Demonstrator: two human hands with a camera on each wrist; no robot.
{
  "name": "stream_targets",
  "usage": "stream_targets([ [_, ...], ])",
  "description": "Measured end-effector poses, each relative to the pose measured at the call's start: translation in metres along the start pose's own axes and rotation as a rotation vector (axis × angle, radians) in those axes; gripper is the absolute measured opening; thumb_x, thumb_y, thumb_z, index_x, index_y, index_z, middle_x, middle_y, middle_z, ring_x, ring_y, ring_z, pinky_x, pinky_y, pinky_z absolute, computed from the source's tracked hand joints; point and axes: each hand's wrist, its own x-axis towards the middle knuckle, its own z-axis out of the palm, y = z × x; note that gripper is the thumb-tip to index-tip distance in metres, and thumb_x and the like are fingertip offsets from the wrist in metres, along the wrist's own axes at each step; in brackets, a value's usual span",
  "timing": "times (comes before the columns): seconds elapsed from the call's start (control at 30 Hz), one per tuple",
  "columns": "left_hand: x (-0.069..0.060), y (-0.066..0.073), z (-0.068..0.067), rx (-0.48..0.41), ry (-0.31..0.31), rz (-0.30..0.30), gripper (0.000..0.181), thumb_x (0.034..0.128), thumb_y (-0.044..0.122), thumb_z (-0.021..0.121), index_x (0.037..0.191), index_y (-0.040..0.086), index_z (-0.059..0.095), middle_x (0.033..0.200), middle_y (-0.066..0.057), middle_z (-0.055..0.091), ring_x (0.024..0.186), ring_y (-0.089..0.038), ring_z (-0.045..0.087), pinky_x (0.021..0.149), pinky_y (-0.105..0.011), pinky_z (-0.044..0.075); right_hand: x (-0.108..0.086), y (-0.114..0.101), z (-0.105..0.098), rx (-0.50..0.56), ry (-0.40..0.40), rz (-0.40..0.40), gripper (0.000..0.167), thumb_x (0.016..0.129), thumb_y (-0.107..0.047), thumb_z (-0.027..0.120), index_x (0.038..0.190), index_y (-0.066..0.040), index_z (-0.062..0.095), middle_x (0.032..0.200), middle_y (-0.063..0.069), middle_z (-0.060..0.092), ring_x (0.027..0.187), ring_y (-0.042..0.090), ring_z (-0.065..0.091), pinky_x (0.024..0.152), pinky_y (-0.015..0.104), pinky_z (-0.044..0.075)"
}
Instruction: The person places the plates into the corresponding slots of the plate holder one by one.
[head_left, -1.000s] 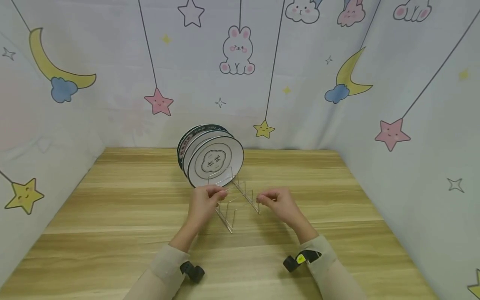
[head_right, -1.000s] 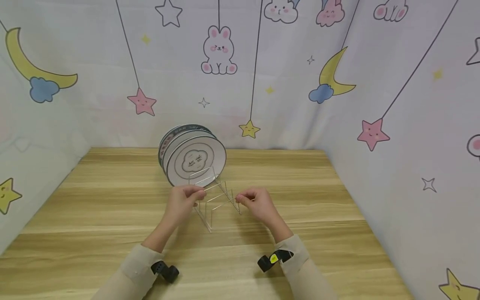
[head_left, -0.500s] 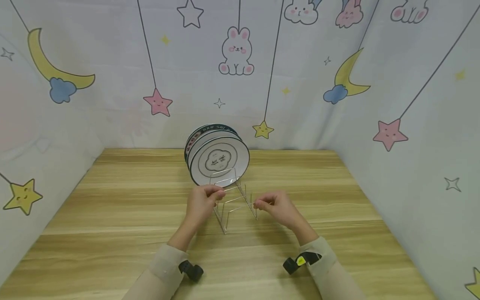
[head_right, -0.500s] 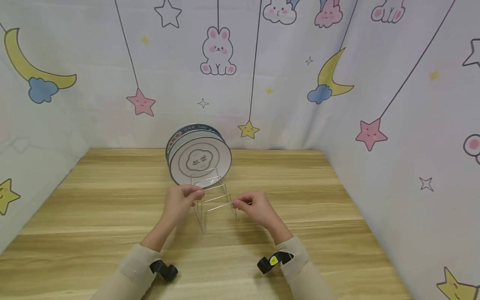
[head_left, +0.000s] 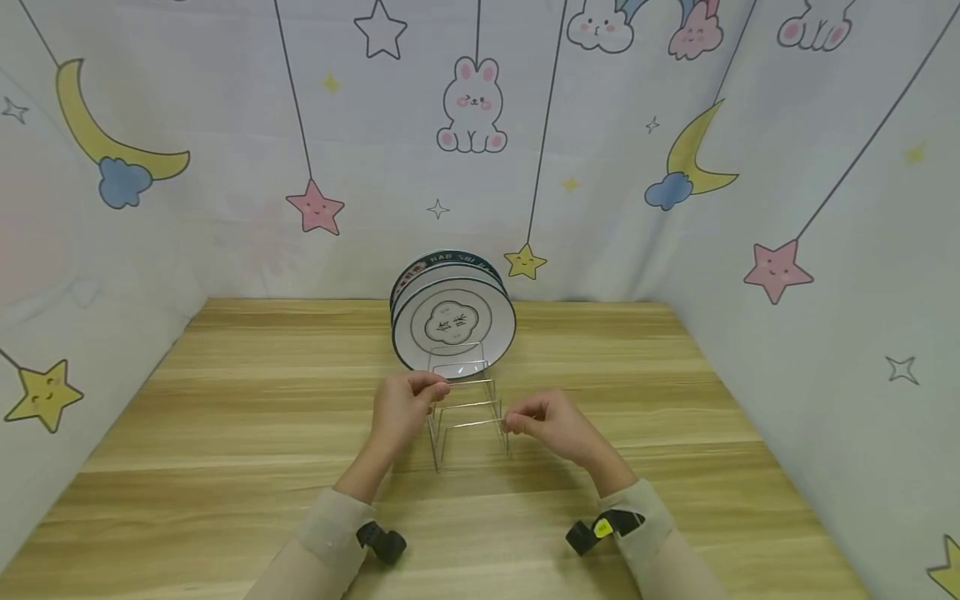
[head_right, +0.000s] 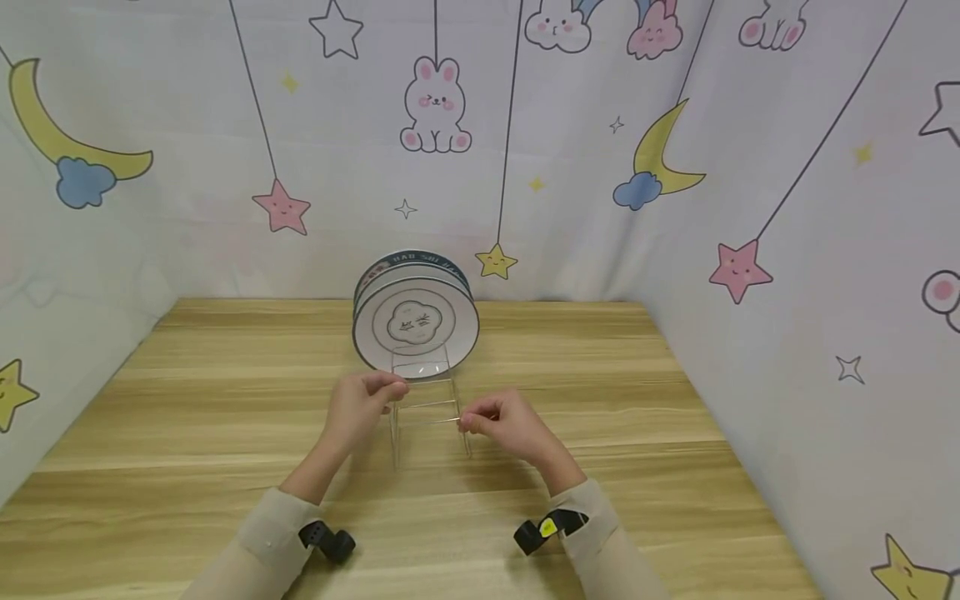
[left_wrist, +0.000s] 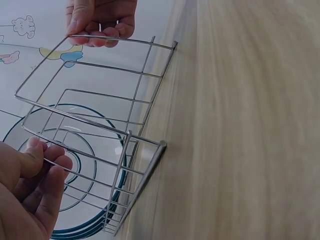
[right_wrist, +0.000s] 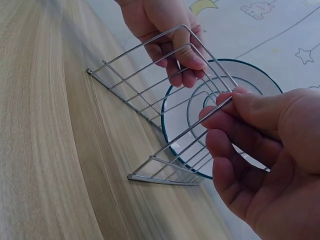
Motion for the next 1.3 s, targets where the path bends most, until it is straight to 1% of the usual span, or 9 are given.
stream_targets([
  [0.13,0.0009,-0.0001,0.001,0.003,-0.006,-0.004,0.006,0.0869,0.015,0.076,0.084,0.009,0.077,0.079,-0.001,0.073,0.07,-0.024,0.068,0.058,-0.026,0.057,-0.0014,-0.0011,0.001,0.014,-0.019,-0.014,0.016,0.095,-0.013,0.067,0.095,0.001,0.075,0.092,0.008,0.074,0.089,0.025,0.069,0.08,0.034,0.059],
  [0.3,0.0026,-0.0011,0.0025,0.01,-0.001,0.022,0.006,0.0865,0.013,0.076,0.083,0.008,0.077,0.078,-0.002,0.073,0.063,-0.017,0.065,0.053,-0.025,0.055,-0.0024,-0.0022,0.0018,-0.002,-0.03,-0.013,0.016,0.095,-0.014,0.067,0.094,-0.001,0.076,0.09,0.005,0.074,0.087,0.02,0.068,0.08,0.032,0.058],
  [0.43,0.0027,-0.0021,0.0037,0.009,0.0,0.017,0.006,0.086,0.013,0.077,0.083,0.008,0.077,0.078,-0.002,0.073,0.061,-0.014,0.063,0.053,-0.024,0.055,-0.0027,-0.0013,0.0022,-0.004,-0.042,-0.019,0.015,0.095,-0.013,0.067,0.094,-0.001,0.076,0.089,0.003,0.074,0.087,0.021,0.068,0.08,0.032,0.058],
  [0.53,0.0024,-0.0024,0.004,0.003,-0.003,0.002,0.007,0.0859,0.015,0.077,0.084,0.009,0.077,0.078,-0.001,0.073,0.064,-0.015,0.065,0.056,-0.025,0.057,-0.0027,-0.0003,0.0022,-0.004,-0.052,-0.021,0.014,0.095,-0.012,0.067,0.093,-0.002,0.077,0.089,0.003,0.074,0.087,0.021,0.069,0.08,0.032,0.059],
  [0.67,0.0021,-0.0015,0.0036,0.0,-0.008,0.002,0.009,0.0859,0.016,0.077,0.085,0.007,0.077,0.078,-0.001,0.073,0.068,-0.016,0.066,0.058,-0.026,0.058,-0.0025,0.0002,0.0017,-0.003,-0.057,-0.023,0.014,0.095,-0.011,0.067,0.094,-0.001,0.076,0.089,0.004,0.074,0.087,0.019,0.069,0.08,0.031,0.059],
  [0.9,0.002,0.0,0.0017,0.005,-0.016,0.009,0.006,0.0865,0.016,0.076,0.084,0.01,0.077,0.078,-0.001,0.072,0.069,-0.017,0.067,0.059,-0.026,0.059,-0.0015,-0.0022,0.0027,0.032,-0.061,-0.025,0.014,0.094,-0.006,0.066,0.095,0.004,0.075,0.091,0.012,0.074,0.087,0.019,0.068,0.081,0.03,0.058],
  [1.17,0.0007,-0.0006,-0.0008,-0.008,-0.017,0.005,0.006,0.0868,0.014,0.076,0.083,0.01,0.077,0.078,-0.002,0.072,0.072,-0.019,0.067,0.06,-0.026,0.059,-0.0002,-0.0022,0.0058,0.001,-0.059,-0.026,0.014,0.095,0.0,0.063,0.096,0.01,0.072,0.093,0.02,0.072,0.086,0.015,0.067,0.08,0.028,0.057],
  [1.23,0.0001,-0.0003,-0.0017,-0.012,-0.021,0.0,0.006,0.0873,0.014,0.075,0.084,0.009,0.077,0.079,-0.003,0.073,0.073,-0.02,0.067,0.06,-0.026,0.059,-0.0003,-0.0028,0.0056,0.003,-0.064,-0.025,0.014,0.095,-0.001,0.063,0.096,0.01,0.072,0.093,0.02,0.072,0.087,0.015,0.067,0.081,0.028,0.057],
  [1.3,0.0,0.0003,-0.0029,-0.019,-0.03,-0.003,0.006,0.0879,0.014,0.075,0.086,0.009,0.077,0.081,-0.005,0.073,0.073,-0.021,0.068,0.06,-0.026,0.059,-0.0004,-0.0029,0.0042,0.004,-0.07,-0.028,0.014,0.095,-0.003,0.063,0.097,0.007,0.073,0.095,0.017,0.073,0.089,0.014,0.067,0.082,0.028,0.057],
])
